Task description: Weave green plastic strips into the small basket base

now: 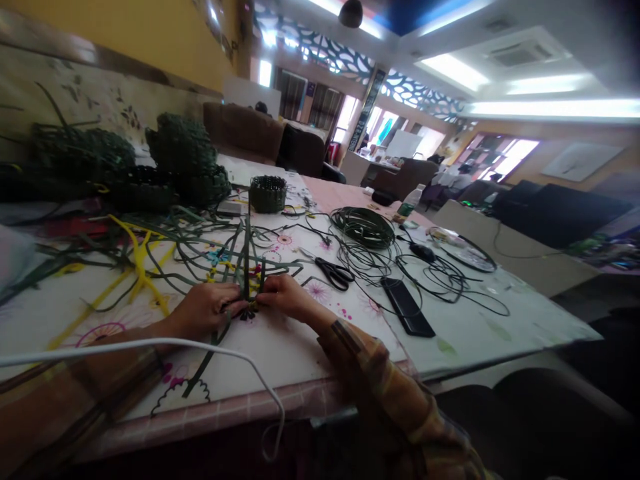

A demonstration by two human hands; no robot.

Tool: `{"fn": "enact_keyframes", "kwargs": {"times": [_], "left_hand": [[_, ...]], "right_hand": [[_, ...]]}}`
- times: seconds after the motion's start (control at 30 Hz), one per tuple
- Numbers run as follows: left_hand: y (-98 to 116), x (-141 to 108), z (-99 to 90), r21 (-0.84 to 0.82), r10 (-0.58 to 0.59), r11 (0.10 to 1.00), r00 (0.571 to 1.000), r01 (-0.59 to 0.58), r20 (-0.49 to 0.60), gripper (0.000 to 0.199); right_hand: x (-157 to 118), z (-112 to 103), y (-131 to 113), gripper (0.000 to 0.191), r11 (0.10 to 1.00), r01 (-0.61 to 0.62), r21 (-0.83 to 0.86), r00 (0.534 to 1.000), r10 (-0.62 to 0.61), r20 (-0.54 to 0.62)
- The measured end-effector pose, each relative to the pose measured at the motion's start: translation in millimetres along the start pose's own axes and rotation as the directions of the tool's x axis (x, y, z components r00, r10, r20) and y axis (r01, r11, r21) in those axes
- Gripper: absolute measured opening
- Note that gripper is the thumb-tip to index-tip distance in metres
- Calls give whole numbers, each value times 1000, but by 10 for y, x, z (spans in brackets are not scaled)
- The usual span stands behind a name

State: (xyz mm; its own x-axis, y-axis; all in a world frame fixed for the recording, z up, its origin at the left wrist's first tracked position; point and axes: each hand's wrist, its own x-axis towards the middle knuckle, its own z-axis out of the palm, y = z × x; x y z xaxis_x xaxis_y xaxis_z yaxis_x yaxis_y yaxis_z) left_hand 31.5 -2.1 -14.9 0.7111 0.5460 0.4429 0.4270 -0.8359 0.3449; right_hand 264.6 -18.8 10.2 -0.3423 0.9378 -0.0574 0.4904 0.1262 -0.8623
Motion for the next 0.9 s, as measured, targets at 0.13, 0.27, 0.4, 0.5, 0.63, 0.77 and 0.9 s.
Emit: {"fn": "enact_keyframes", "kwargs": {"times": [0.13,0.27,0.4,0.5,0.63,0.77,0.9], "left_hand": [[3,35,-4,10,-68,998,998,68,14,41],[30,93,-53,-3,-226,974,971,227,82,39],[55,205,-117,-14,-346,934,917,356,198,40],[61,335,-131,22,-452,887,859,460,241,36],[54,494,-114,102,-591,804,770,586,239,33],[39,558,-115,120,-609,788,737,603,294,32],[31,566,-118,141,-588,804,737,578,333,28]], "right_hand": [[50,-59,-9,28,993,-104,61,993,100,60],[103,-102,7,21,981,-125,147,988,110,106],[149,-90,17,20,978,-152,145,984,137,109],[163,-81,-23,20,981,-184,55,980,179,88],[154,-75,-81,25,991,-123,-46,991,120,-65],[120,-44,-113,32,978,-149,-147,985,134,-111],[66,19,-92,32,988,-63,-139,989,43,-140]]}}
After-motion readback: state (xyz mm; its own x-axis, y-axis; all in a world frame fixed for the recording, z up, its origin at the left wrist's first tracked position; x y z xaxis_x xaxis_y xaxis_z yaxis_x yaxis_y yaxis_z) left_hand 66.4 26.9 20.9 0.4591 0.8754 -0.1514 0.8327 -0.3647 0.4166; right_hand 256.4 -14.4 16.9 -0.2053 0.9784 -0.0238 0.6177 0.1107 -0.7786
